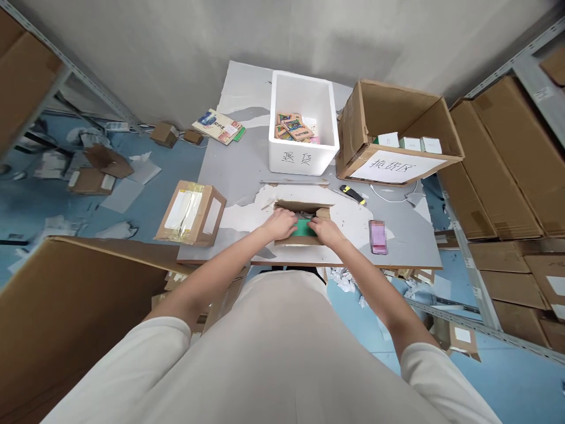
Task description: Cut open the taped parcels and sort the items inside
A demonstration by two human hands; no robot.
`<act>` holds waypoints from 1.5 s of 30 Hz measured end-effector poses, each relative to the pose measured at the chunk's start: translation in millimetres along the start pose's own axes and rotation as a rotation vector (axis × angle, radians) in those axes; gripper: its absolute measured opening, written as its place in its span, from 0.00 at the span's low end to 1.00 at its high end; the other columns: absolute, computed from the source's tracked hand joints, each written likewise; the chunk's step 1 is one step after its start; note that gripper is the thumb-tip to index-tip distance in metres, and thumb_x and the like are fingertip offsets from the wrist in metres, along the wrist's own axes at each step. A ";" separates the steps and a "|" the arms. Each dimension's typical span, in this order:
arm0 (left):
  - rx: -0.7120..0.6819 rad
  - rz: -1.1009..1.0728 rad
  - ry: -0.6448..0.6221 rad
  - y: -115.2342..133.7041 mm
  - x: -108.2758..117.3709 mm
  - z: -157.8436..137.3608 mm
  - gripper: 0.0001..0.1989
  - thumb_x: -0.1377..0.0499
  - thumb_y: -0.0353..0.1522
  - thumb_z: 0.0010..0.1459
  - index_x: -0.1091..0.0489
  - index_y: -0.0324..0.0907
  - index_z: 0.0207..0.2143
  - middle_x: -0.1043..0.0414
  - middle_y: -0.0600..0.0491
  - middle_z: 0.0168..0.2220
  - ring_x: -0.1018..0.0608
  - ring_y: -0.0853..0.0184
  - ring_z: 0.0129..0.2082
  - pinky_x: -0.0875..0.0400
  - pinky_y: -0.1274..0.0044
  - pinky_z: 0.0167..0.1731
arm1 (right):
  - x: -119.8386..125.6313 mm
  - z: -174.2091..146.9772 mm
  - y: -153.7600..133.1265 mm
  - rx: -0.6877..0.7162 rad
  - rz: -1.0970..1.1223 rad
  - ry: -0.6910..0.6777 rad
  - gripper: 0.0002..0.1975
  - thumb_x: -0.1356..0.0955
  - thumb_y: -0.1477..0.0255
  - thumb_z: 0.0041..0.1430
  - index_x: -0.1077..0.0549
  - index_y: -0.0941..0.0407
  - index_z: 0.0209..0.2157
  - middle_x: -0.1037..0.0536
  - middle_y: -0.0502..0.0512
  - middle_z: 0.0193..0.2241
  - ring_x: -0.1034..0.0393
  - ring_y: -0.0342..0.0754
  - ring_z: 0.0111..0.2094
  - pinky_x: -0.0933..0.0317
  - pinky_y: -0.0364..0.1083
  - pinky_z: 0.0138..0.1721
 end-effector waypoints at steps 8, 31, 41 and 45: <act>-0.045 0.240 -0.162 1.3 -20.5 5.5 0.15 0.47 0.36 0.56 0.22 0.38 0.32 0.22 0.42 0.32 0.23 0.56 0.38 0.54 0.53 0.58 | 8.1 6.0 5.0 -0.063 -0.152 0.034 0.19 0.43 0.80 0.62 0.22 0.62 0.41 0.23 0.65 0.39 0.33 0.57 0.46 0.65 0.62 0.62; 0.497 -0.079 -0.031 -62.0 -50.1 -56.0 0.66 0.40 0.60 0.41 0.69 0.34 0.69 0.68 0.35 0.69 0.53 0.47 0.69 0.60 0.51 0.63 | -19.3 26.4 22.2 -0.163 -0.093 -0.100 0.18 0.38 0.76 0.59 0.23 0.59 0.48 0.25 0.73 0.45 0.37 0.62 0.51 0.44 0.58 0.49; 0.514 -0.106 -0.010 -62.0 -55.9 -56.8 0.66 0.38 0.58 0.41 0.70 0.34 0.69 0.69 0.36 0.69 0.52 0.47 0.68 0.65 0.52 0.63 | -83.9 64.8 40.4 -0.125 -0.065 -0.323 0.41 0.32 0.59 0.51 0.42 0.58 0.64 0.26 0.72 0.50 0.34 0.62 0.53 0.52 0.61 0.57; 0.494 -0.110 -0.005 -61.3 -56.2 -54.6 0.63 0.39 0.56 0.43 0.68 0.35 0.69 0.68 0.36 0.70 0.50 0.46 0.68 0.66 0.52 0.63 | -80.5 62.1 36.2 -0.080 -0.100 -0.273 0.44 0.32 0.65 0.50 0.48 0.61 0.66 0.29 0.74 0.52 0.35 0.62 0.53 0.51 0.58 0.57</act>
Point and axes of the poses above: each hand's wrist, its own z-axis towards the middle knuckle, its own x-axis out of the back of the hand, y = z × x, the point moved 10 cm from there along z, towards the middle knuckle
